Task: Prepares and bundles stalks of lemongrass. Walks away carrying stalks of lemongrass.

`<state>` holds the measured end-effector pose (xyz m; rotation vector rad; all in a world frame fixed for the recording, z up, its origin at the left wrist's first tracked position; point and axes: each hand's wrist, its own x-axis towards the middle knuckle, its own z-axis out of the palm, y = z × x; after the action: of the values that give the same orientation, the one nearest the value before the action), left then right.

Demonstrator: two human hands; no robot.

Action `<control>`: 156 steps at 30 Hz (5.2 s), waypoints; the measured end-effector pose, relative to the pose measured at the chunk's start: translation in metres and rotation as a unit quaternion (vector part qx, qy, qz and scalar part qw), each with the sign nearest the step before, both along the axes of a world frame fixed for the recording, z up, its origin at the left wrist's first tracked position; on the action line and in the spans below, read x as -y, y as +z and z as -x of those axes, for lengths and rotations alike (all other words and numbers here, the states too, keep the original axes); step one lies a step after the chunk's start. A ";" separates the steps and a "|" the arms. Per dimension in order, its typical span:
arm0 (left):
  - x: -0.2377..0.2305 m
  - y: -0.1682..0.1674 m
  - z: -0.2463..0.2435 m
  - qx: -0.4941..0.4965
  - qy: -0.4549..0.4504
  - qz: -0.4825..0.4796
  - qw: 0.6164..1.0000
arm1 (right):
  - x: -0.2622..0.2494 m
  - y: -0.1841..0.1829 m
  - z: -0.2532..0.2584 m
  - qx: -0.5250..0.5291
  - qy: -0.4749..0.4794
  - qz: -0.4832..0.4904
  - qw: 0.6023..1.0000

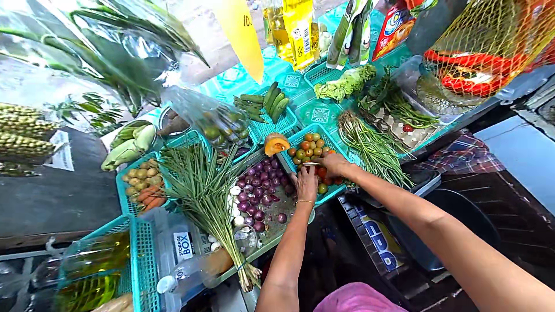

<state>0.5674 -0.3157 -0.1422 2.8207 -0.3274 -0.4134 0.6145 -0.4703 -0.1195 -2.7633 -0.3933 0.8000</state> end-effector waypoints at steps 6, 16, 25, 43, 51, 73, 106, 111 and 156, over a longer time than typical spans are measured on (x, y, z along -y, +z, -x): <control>-0.007 0.021 -0.008 -0.054 0.039 0.048 0.997 | 0.000 0.009 0.003 0.033 -0.006 -0.062 0.998; -0.004 0.026 -0.047 -0.035 0.099 0.177 0.979 | 0.016 0.011 -0.027 0.086 -0.130 -0.149 0.977; 0.013 0.016 -0.057 -0.019 0.088 0.223 0.971 | -0.001 0.042 0.077 -0.060 -0.226 -0.064 0.970; -0.015 0.025 -0.003 -0.069 0.228 0.337 0.911 | -0.013 0.028 0.080 0.086 -0.197 -0.199 0.956; -0.030 0.049 0.042 -0.128 0.267 0.508 0.809 | -0.042 0.026 0.055 0.131 -0.194 -0.279 0.932; -0.186 0.066 0.296 0.211 0.367 0.431 0.797 | -0.097 0.008 0.044 0.210 -0.188 -0.127 0.951; -0.282 0.011 0.279 -0.191 0.514 0.710 0.441 | -0.084 0.148 0.350 0.040 -0.381 -0.585 0.715; -0.283 0.013 0.289 -0.206 0.500 0.720 0.434 | -0.256 0.065 0.299 -0.100 -0.197 -0.470 0.854; -0.235 0.030 0.300 -0.159 0.528 0.705 0.445 | 0.066 0.072 0.769 -0.074 -0.648 -0.413 0.636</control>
<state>0.2679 -0.0804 -0.1126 0.7932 0.8142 -0.1423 -0.1548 -0.5361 -0.0474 -1.4041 0.9592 0.2529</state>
